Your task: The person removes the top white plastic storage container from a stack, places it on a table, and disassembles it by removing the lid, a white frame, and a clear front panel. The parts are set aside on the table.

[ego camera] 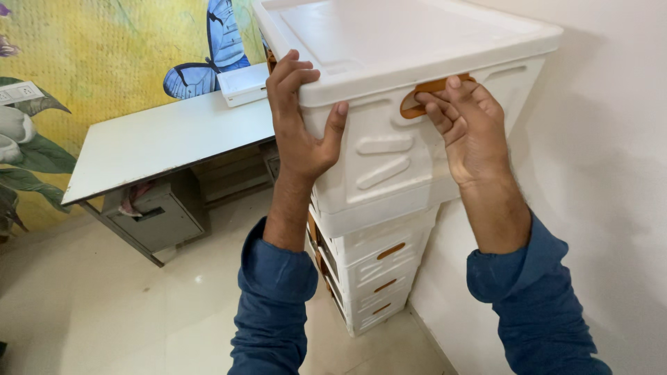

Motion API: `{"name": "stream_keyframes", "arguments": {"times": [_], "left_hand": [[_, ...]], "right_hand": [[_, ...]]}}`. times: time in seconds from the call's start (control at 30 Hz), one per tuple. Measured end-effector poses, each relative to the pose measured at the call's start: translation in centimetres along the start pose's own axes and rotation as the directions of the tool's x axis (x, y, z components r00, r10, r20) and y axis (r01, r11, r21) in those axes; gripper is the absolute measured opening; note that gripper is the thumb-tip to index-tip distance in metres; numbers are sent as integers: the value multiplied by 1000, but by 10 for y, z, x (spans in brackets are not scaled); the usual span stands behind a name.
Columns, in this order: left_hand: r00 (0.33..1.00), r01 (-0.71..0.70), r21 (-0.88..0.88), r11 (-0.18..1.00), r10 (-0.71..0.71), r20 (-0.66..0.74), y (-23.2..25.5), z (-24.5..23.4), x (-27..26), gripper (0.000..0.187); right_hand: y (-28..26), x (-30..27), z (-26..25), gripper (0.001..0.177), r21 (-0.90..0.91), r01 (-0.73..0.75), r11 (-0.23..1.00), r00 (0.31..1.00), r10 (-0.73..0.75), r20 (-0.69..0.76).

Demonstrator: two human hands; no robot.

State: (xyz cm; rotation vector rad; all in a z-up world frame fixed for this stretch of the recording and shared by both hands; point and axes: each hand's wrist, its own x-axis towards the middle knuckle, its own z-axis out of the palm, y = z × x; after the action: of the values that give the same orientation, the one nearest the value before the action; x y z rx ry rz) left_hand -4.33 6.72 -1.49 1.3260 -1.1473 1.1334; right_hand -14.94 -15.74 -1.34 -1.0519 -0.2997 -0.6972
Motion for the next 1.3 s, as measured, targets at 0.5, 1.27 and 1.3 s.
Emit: {"name": "stream_keyframes", "arguments": {"times": [0.5,1.27,1.3], "left_hand": [[1000,-15,155,988,13,11,41,-54,-31,72],[994,89,426,900,-53,-96,88,-40,-49,90],[988,93,448,889,-27,-152,92,-34,-50,102]], "right_hand": [[-16,-84,39,31,-532,-33,846,997,-10,-78],[-42,-17,-13,47,-485,721,-495,230,-489,841],[-44,-16,-9,43,-479,728,-492,211,-503,838]]}}
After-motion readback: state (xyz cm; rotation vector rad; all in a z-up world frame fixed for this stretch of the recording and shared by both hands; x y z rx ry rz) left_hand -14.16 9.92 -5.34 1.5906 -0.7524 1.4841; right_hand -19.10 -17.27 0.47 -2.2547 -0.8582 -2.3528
